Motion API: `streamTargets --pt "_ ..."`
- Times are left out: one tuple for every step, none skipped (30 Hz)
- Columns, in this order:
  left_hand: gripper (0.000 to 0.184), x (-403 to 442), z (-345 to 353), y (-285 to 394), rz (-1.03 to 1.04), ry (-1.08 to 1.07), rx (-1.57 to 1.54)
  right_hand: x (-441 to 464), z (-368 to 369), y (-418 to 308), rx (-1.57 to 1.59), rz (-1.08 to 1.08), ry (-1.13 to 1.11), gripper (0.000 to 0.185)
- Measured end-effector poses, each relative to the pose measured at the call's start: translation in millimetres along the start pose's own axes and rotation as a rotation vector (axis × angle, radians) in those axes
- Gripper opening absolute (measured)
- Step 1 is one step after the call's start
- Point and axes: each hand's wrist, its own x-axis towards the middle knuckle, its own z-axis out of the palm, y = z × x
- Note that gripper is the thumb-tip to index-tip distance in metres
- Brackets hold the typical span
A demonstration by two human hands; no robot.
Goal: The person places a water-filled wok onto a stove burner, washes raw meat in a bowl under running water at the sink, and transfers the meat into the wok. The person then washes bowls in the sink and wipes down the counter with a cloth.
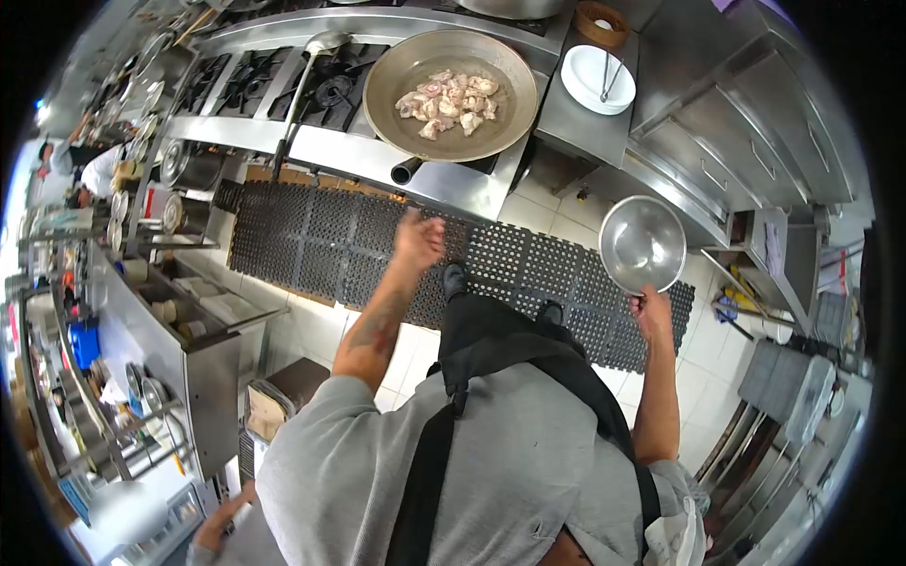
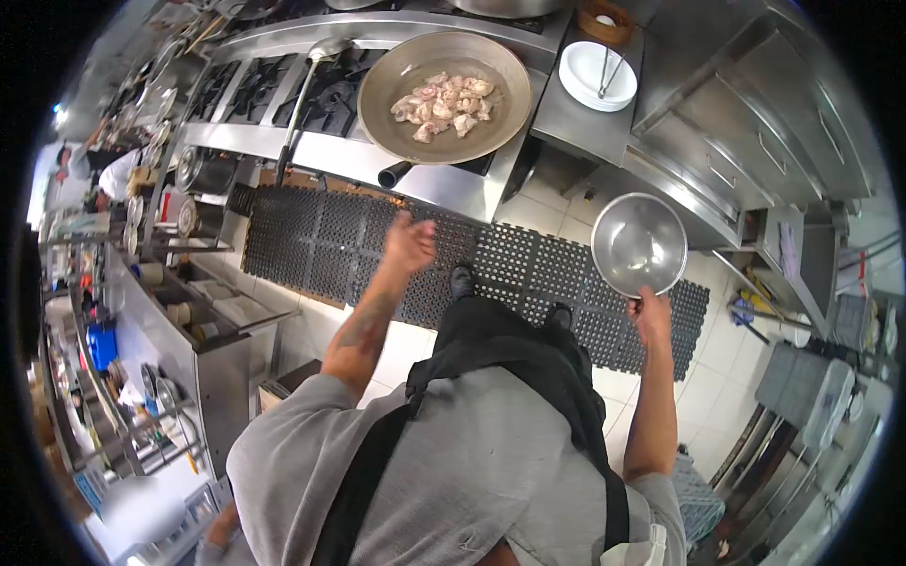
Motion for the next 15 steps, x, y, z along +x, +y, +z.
streamTargets --pt "0.035 -32.8 30.8 28.5 0.036 0.046 -0.041 -14.5 20.2 -15.0 -0.010 -0.030 -0.014 0.015" --pt "0.035 -54.5 58.2 52.4 0.079 0.091 -0.083 -23.1 40.7 -30.2 -0.020 -0.063 -0.034 0.016" --pt "0.035 -50.4 69.4 71.0 0.064 0.084 -0.078 -21.9 59.5 -44.3 -0.044 -0.085 -0.069 0.018" --pt "0.034 -41.1 79.7 90.2 -0.029 -0.061 -0.135 -17.0 79.2 -58.2 -0.068 -0.103 -0.105 0.021" --pt "0.033 -33.6 83.4 102.8 -0.121 -0.205 -0.193 -9.5 99.2 -74.2 -0.120 -0.133 -0.174 0.020" --pt "0.033 -28.4 83.2 104.0 -0.134 -0.204 -0.190 1.2 118.6 -87.7 -0.173 -0.160 -0.243 0.020" --pt "0.030 -23.6 82.8 97.5 -0.202 -0.235 -0.246 14.9 140.4 -96.5 -0.214 -0.172 -0.245 0.020" --pt "0.027 -21.1 82.6 91.5 -0.260 -0.269 -0.312 26.4 165.9 -106.8 -0.264 -0.188 -0.258 0.019" --pt "0.024 -24.0 80.4 85.4 -0.245 -0.259 -0.259 25.7 200.5 -119.6 -0.322 -0.221 -0.209 0.019" --pt "0.023 -31.2 86.4 83.7 -0.172 -0.261 -0.239 28.2 233.2 -132.1 -0.376 -0.258 -0.155 0.018" --pt "0.023 -17.6 83.8 94.7 -0.206 -0.305 -0.275 48.6 252.5 -140.5 -0.589 -0.312 -0.210 0.020" --pt "0.023 -5.7 74.2 100.0 -0.252 -0.332 -0.315 85.2 272.3 -141.1 -0.760 -0.378 -0.261 0.026" --pt "0.023 -10.9 80.1 105.3 -0.180 -0.327 -0.259 120.2 298.3 -143.0 -1.045 -0.418 -0.225 0.031" --pt "0.023 -10.5 85.3 109.9 -0.178 -0.341 -0.259 110.1 332.3 -141.9 -0.870 -0.517 -0.074 0.039" --pt "0.025 -14.2 84.0 109.6 -0.175 -0.325 -0.224 128.4 356.3 -146.0 -1.057 -0.643 -0.017 0.043"
